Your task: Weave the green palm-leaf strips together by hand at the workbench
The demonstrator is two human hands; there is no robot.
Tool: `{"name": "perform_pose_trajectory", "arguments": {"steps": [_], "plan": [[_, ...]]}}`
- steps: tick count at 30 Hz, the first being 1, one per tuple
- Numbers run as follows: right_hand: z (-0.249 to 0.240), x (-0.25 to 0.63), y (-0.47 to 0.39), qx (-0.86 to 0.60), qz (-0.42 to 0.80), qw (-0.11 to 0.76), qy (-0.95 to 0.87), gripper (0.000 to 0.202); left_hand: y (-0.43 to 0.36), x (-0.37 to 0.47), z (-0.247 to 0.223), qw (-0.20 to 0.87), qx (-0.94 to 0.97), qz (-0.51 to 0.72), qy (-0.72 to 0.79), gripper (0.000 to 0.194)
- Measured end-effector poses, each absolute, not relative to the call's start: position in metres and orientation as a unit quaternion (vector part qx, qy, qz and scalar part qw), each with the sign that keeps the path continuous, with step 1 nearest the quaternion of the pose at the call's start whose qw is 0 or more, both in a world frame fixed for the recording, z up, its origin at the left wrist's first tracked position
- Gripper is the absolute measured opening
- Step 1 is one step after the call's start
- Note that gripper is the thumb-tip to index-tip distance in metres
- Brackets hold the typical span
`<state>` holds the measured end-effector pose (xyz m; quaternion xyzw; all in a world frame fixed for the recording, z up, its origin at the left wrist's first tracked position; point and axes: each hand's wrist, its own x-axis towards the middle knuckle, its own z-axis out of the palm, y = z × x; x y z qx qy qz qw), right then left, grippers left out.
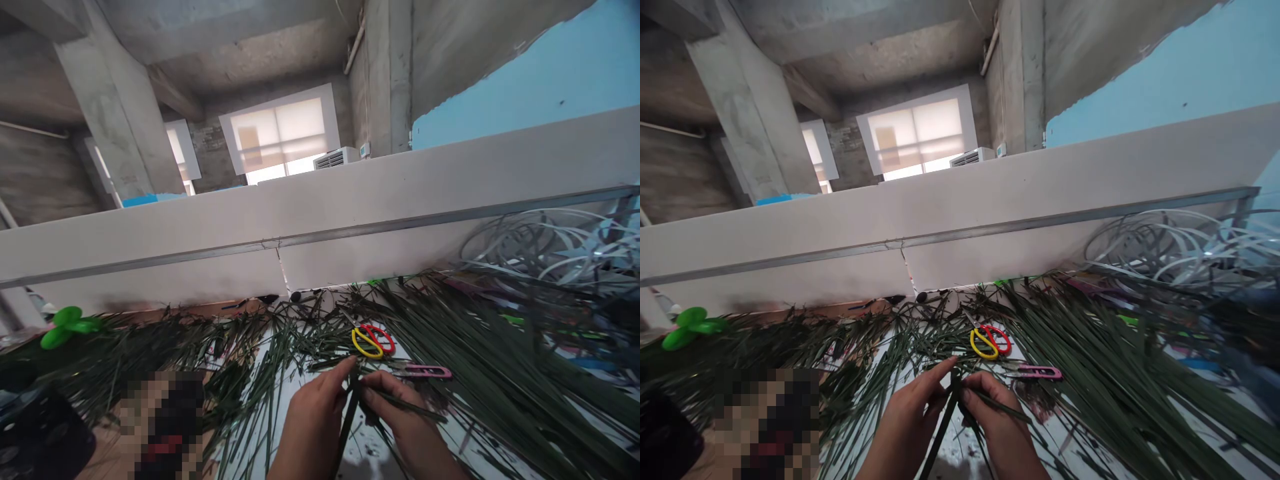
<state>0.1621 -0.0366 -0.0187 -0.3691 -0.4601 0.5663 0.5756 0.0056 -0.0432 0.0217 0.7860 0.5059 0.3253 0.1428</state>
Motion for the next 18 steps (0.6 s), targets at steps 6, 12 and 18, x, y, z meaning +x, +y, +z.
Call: {"name": "perform_pose_trajectory", "arguments": {"steps": [6, 12, 18], "plan": [[-0.018, 0.166, -0.033, -0.387, 0.536, 0.594, -0.458, 0.021, -0.042, 0.007, 0.019, 0.183, 0.784, 0.314, 0.503, 0.067], [-0.016, 0.167, -0.032, -0.406, 0.528, 0.608, -0.432, 0.022, -0.043, 0.001, 0.02, 0.231, 0.779, 0.333, 0.479, 0.052], [-0.019, 0.166, -0.028, -0.394, 0.552, 0.604, -0.419, 0.023, -0.039, -0.009, 0.018, 0.219, 0.794, 0.316, 0.471, 0.036]]}}
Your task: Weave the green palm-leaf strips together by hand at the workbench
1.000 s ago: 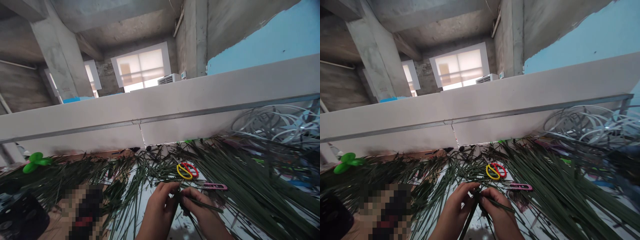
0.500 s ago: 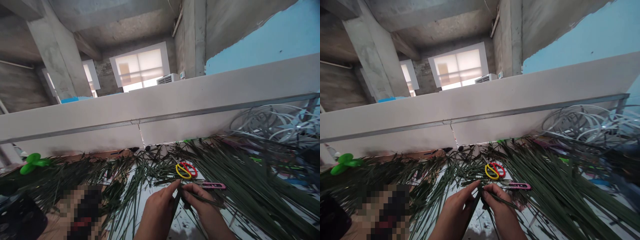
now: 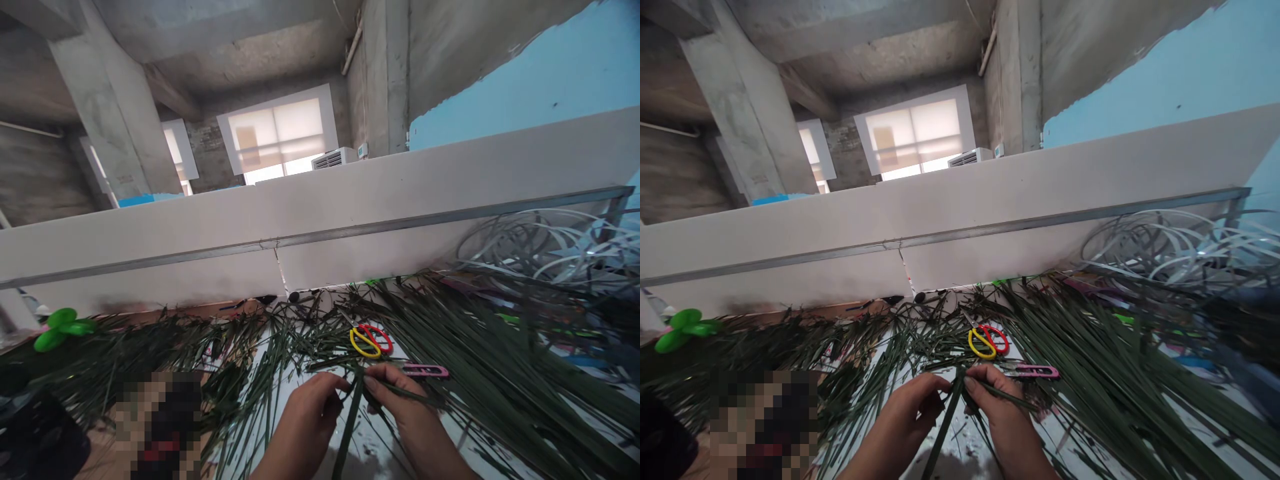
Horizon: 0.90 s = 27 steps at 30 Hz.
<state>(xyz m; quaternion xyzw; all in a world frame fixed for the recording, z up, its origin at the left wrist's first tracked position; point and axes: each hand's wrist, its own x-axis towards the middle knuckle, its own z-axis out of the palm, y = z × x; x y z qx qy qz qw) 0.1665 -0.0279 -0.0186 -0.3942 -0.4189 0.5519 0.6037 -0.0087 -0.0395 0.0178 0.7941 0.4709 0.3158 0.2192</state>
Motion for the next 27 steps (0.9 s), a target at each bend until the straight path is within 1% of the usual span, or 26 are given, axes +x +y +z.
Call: {"name": "perform_pose_trajectory", "arguments": {"steps": [4, 6, 9, 12, 14, 17, 19, 23, 27], "plan": [[-0.022, 0.166, -0.027, -0.379, 0.566, 0.595, -0.427, 0.025, -0.038, -0.011, 0.016, 0.259, 0.782, 0.302, 0.48, 0.03], [-0.021, 0.166, -0.028, -0.389, 0.558, 0.596, -0.428, 0.026, -0.038, -0.009, 0.015, 0.308, 0.763, 0.309, 0.478, 0.027], [-0.02, 0.166, -0.03, -0.399, 0.544, 0.588, -0.446, 0.025, -0.038, -0.004, 0.014, 0.403, 0.708, 0.355, 0.459, 0.02], [-0.021, 0.165, -0.032, -0.389, 0.545, 0.577, -0.468, 0.023, -0.038, 0.001, 0.015, 0.44, 0.655, 0.405, 0.463, 0.015], [-0.021, 0.164, -0.032, -0.383, 0.549, 0.576, -0.469, 0.023, -0.039, 0.003, 0.016, 0.436, 0.646, 0.414, 0.471, 0.012], [-0.021, 0.164, -0.032, -0.386, 0.55, 0.579, -0.461, 0.023, -0.041, 0.005, 0.017, 0.411, 0.667, 0.407, 0.47, 0.013], [-0.019, 0.165, -0.033, -0.386, 0.548, 0.579, -0.464, 0.022, -0.042, 0.004, 0.017, 0.379, 0.687, 0.403, 0.471, 0.016], [-0.015, 0.166, -0.034, -0.382, 0.549, 0.579, -0.467, 0.022, -0.043, 0.001, 0.012, 0.316, 0.718, 0.404, 0.471, 0.029], [-0.016, 0.166, -0.033, -0.387, 0.531, 0.576, -0.486, 0.022, -0.04, -0.001, 0.008, 0.308, 0.719, 0.407, 0.473, 0.031]]}}
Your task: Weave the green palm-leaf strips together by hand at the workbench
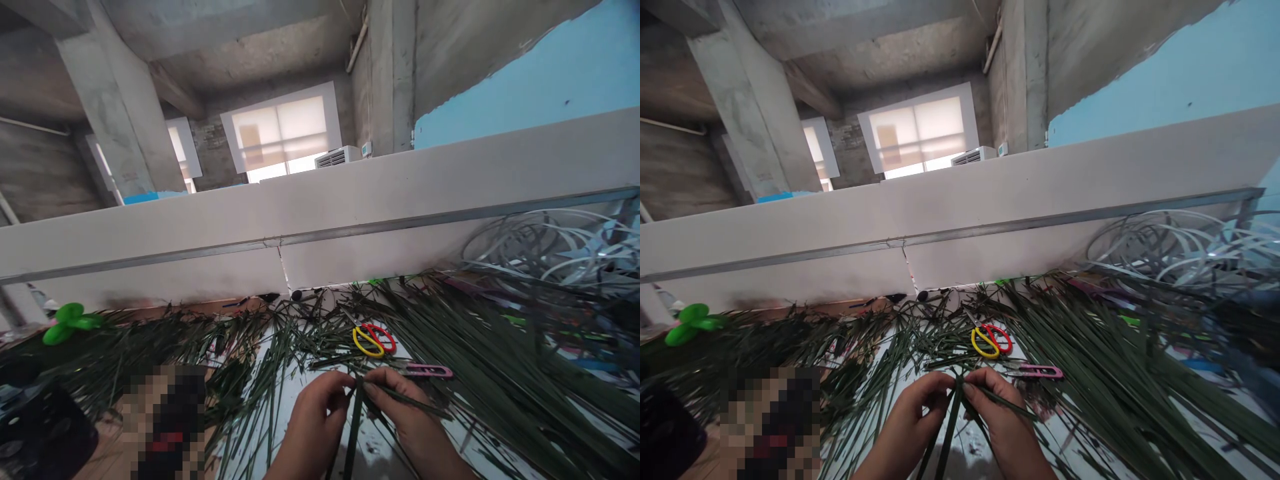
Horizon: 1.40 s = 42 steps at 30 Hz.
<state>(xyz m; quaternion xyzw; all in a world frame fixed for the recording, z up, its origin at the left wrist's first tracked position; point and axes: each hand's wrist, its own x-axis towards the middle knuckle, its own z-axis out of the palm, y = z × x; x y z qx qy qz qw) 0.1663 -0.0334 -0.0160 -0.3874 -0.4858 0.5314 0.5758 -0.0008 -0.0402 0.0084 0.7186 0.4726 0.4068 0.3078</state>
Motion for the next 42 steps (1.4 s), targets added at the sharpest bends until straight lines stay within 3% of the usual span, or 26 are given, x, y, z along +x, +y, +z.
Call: {"name": "perform_pose_trajectory", "arguments": {"steps": [5, 10, 16, 27, 33, 42], "plan": [[-0.02, 0.171, -0.031, -0.439, 0.445, 0.583, -0.519, 0.018, -0.047, 0.008, 0.012, 0.25, 0.667, 0.457, 0.533, 0.015], [-0.014, 0.174, -0.038, -0.455, 0.331, 0.569, -0.6, 0.015, -0.056, 0.024, 0.005, 0.293, 0.67, 0.46, 0.504, 0.026], [-0.012, 0.172, -0.044, -0.405, 0.2, 0.567, -0.688, 0.014, -0.056, 0.033, -0.004, 0.363, 0.613, 0.522, 0.469, 0.027], [-0.029, 0.174, -0.037, -0.371, 0.017, 0.507, -0.778, 0.044, -0.052, 0.03, 0.009, 0.473, 0.519, 0.575, 0.419, 0.045], [-0.028, 0.168, -0.043, -0.342, 0.066, 0.472, -0.81, 0.069, -0.052, 0.024, 0.024, 0.558, 0.454, 0.582, 0.379, 0.044], [-0.009, 0.17, -0.046, -0.318, 0.234, 0.501, -0.77, 0.054, -0.046, 0.022, 0.027, 0.582, 0.437, 0.569, 0.382, 0.052]]}}
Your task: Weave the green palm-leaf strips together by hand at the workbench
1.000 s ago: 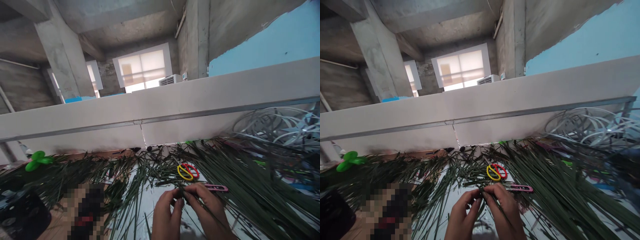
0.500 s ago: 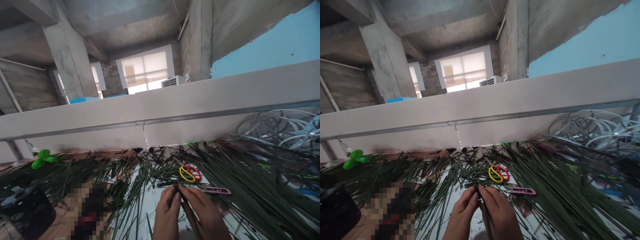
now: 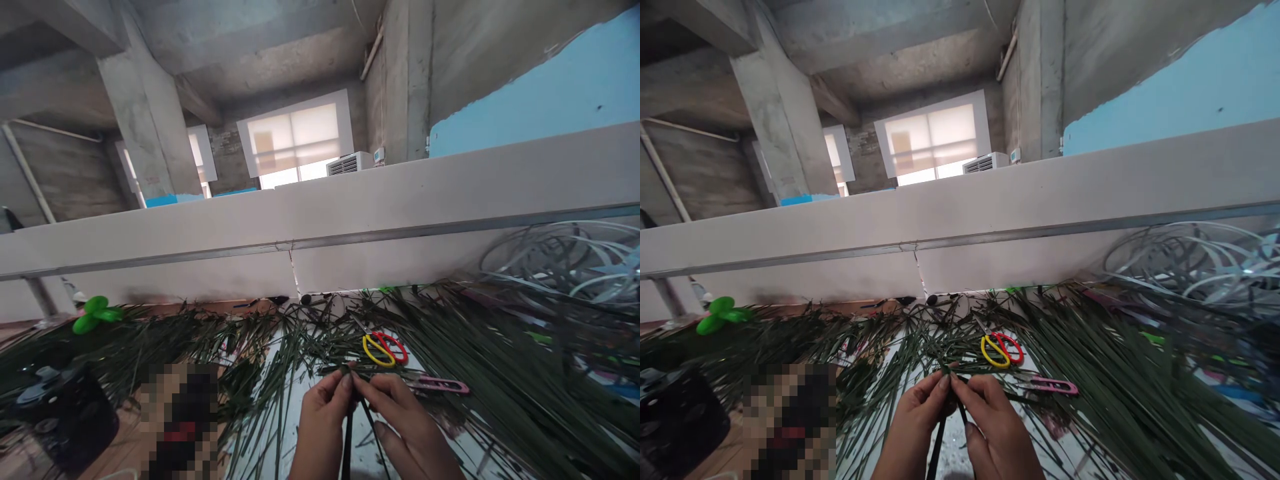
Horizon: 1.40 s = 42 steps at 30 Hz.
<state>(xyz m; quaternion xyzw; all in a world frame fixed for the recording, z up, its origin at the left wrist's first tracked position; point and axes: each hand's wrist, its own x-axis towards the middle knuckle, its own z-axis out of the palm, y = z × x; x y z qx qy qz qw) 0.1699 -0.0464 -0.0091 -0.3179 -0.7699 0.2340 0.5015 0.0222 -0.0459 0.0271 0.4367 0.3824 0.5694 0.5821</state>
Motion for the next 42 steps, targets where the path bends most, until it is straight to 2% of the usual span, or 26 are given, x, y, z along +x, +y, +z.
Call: {"name": "perform_pose_trajectory", "arguments": {"steps": [11, 17, 25, 31, 37, 42], "plan": [[0.021, 0.183, -0.041, -0.438, 0.249, 0.537, -0.676, 0.019, -0.043, 0.017, 0.016, 0.553, 0.492, 0.522, 0.424, 0.053], [0.018, 0.184, -0.034, -0.476, 0.307, 0.507, -0.65, 0.021, -0.045, 0.019, 0.016, 0.568, 0.495, 0.51, 0.416, 0.051], [0.006, 0.183, -0.023, -0.412, 0.439, 0.487, -0.632, 0.026, -0.043, 0.023, 0.019, 0.598, 0.415, 0.555, 0.403, 0.05], [0.009, 0.187, -0.02, -0.394, 0.47, 0.463, -0.639, 0.026, -0.043, 0.023, 0.021, 0.602, 0.394, 0.57, 0.397, 0.047], [0.015, 0.193, -0.021, -0.407, 0.433, 0.449, -0.668, 0.02, -0.044, 0.02, 0.02, 0.595, 0.452, 0.542, 0.384, 0.046], [0.016, 0.188, -0.024, -0.386, 0.484, 0.475, -0.625, 0.031, -0.048, 0.021, 0.018, 0.555, 0.497, 0.553, 0.372, 0.055]]}}
